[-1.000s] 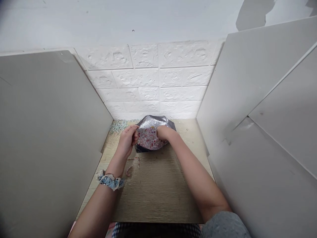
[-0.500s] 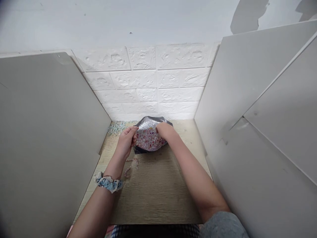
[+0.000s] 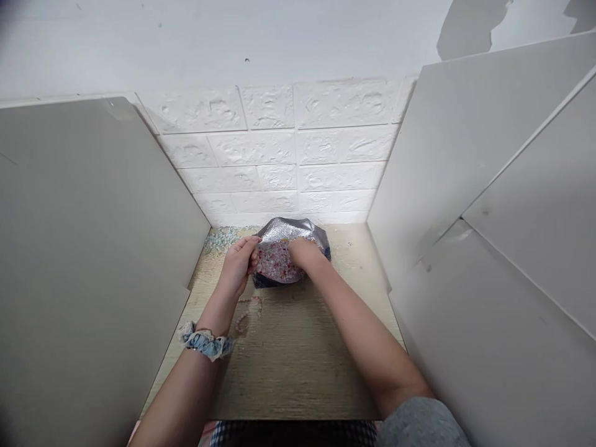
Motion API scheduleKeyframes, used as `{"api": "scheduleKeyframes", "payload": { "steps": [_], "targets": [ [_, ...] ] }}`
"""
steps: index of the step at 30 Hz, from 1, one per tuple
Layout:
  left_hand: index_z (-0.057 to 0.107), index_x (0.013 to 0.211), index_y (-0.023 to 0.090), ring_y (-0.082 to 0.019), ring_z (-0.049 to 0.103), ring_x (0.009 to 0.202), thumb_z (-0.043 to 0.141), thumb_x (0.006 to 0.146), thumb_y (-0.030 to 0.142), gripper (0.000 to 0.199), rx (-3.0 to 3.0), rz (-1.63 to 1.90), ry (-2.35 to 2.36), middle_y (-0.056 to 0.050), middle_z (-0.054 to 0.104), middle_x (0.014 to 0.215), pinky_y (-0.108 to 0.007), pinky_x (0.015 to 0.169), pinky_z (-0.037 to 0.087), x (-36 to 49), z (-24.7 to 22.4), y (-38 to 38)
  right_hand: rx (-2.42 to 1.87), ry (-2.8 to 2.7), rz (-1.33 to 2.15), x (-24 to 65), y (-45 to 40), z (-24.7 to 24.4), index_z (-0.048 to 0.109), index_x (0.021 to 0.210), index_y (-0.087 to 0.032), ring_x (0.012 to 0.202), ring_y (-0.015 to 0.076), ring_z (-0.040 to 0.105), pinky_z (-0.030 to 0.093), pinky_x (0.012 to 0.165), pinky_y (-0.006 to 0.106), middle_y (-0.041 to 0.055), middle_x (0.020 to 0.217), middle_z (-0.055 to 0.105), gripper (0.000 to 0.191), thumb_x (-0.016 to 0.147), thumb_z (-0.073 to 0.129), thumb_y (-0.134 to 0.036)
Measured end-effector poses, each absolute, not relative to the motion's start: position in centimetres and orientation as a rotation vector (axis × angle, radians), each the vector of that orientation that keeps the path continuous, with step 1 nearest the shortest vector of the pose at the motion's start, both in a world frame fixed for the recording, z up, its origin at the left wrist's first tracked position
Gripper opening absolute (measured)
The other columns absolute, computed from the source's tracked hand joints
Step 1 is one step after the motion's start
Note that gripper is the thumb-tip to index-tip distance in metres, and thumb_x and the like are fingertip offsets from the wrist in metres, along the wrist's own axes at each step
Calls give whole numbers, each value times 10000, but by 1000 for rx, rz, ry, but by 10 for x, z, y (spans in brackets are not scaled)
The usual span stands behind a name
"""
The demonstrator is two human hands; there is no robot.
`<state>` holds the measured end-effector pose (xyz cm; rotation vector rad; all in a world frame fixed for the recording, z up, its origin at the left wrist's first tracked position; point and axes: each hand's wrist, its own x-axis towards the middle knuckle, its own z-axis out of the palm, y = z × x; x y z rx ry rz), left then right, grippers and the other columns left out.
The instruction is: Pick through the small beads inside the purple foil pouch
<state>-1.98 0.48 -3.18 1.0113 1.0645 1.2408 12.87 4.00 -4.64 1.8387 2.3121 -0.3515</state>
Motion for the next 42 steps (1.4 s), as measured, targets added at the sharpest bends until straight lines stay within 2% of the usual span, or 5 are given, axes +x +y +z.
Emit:
{"api": "scheduleKeyframes", "payload": {
  "steps": [10, 16, 24, 33, 42],
  "targets": [
    [555, 754, 163, -31, 281, 356, 620, 645, 360, 234, 1008, 1250, 1061, 88, 382, 456, -158, 340, 167, -20, -32, 5, 1861, 2371, -219, 132, 38, -39, 665, 986, -133, 1008, 243, 568, 435, 857, 341, 145, 1091, 604, 360, 768, 407, -9],
    [552, 761, 162, -29, 285, 358, 614, 653, 354, 229, 1011, 1243, 1053, 87, 388, 458, -153, 340, 164, -20, -32, 5, 1981, 2336, -116, 140, 39, -39, 635, 1026, -97, 1056, 270, 527, 306, 980, 490, 181, 1066, 581, 367, 804, 360, 4],
    [557, 749, 160, -32, 288, 357, 612, 652, 348, 218, 1008, 1250, 1065, 85, 385, 448, -155, 342, 164, -19, -31, 5, 1835, 2444, -229, 139, 39, -39, 697, 950, -210, 988, 232, 550, 414, 842, 327, 98, 1075, 589, 358, 752, 472, -13],
    [561, 743, 164, -35, 284, 354, 615, 649, 342, 208, 1016, 1246, 1062, 84, 387, 444, -159, 340, 171, -19, -32, 5, 1831, 2450, -194, 135, 38, -41, 678, 984, -193, 1013, 245, 528, 407, 861, 370, 111, 1078, 567, 350, 787, 437, -33],
    [555, 729, 158, -33, 280, 358, 600, 667, 319, 178, 1024, 1249, 1054, 81, 387, 443, -159, 342, 169, -19, -30, 4, 1843, 2479, -149, 132, 44, -56, 667, 970, -149, 944, 241, 551, 423, 795, 320, 137, 1048, 570, 321, 832, 386, -76]
  ]
}}
